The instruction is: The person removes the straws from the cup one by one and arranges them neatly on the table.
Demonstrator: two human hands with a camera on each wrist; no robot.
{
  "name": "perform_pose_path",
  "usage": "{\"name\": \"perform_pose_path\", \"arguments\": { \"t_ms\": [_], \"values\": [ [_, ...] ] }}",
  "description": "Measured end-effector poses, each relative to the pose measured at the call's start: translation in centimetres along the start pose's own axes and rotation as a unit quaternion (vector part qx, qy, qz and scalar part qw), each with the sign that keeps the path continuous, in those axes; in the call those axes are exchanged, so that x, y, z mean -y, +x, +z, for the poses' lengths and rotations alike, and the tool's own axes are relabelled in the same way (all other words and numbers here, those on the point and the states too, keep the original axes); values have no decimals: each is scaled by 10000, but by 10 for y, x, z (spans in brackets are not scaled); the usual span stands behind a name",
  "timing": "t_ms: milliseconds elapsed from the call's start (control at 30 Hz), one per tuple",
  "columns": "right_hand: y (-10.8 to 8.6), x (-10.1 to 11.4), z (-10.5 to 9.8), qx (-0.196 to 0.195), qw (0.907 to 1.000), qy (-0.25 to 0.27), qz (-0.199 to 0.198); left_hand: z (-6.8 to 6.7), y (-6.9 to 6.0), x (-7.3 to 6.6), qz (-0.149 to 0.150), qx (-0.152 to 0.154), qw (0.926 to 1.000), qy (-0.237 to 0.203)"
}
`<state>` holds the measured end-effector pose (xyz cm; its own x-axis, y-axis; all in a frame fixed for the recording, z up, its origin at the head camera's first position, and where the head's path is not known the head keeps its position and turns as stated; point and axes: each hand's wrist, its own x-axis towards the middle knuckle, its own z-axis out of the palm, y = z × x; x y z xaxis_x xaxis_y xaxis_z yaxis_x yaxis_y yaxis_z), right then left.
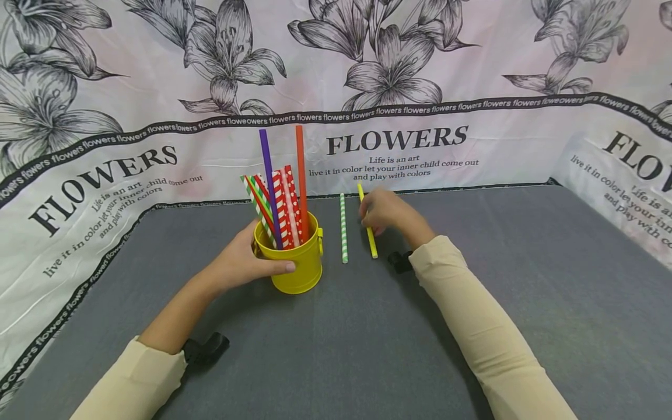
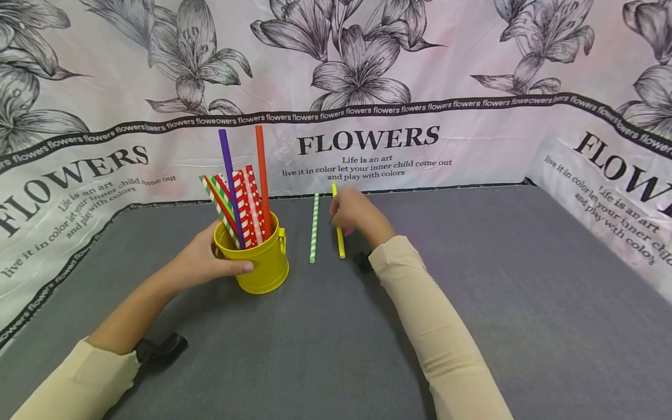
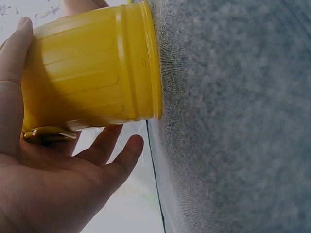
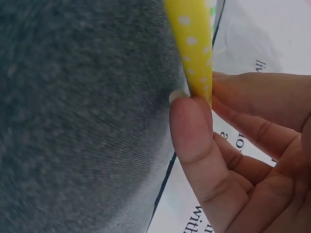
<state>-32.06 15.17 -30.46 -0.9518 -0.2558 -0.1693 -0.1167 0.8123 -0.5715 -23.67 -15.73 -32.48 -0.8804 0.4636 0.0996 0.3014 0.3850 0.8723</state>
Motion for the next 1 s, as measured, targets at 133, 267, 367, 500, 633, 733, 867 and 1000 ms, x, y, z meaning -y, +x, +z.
{"name": "perform_pose_path", "arguments": {
  "t_ms": [133, 267, 367, 500, 633, 733, 867, 1000],
  "values": [
    [1, 0, 3, 170, 9998, -78, 86, 0, 0, 0, 52, 18, 10000, 3],
    [2, 0, 5, 361, 9992, -133, 109, 1, 0, -1, -2, 17, 10000, -55],
    [3, 0, 7, 414, 9990, -113, 118, 1, 0, -1, -35, 12, 10000, -81],
    [2, 0, 8, 378, 9992, -137, 87, 1, 0, -2, -26, 24, 9999, -96],
    [-1, 3, 7, 286, 9988, -395, -28, 1, 0, -1, -18, 27, 9999, -144],
    [-5, 7, 4, 98, 9979, -608, -214, 1, 1, 0, 26, 36, 9999, -142],
    [-11, 17, -2, -253, 9956, -695, -573, 1, 1, 1, 87, 50, 9998, -163],
    [-21, 31, -7, -665, 9914, -473, -1027, 0, 1, 2, 113, 65, 9998, -165]
  ]
}}
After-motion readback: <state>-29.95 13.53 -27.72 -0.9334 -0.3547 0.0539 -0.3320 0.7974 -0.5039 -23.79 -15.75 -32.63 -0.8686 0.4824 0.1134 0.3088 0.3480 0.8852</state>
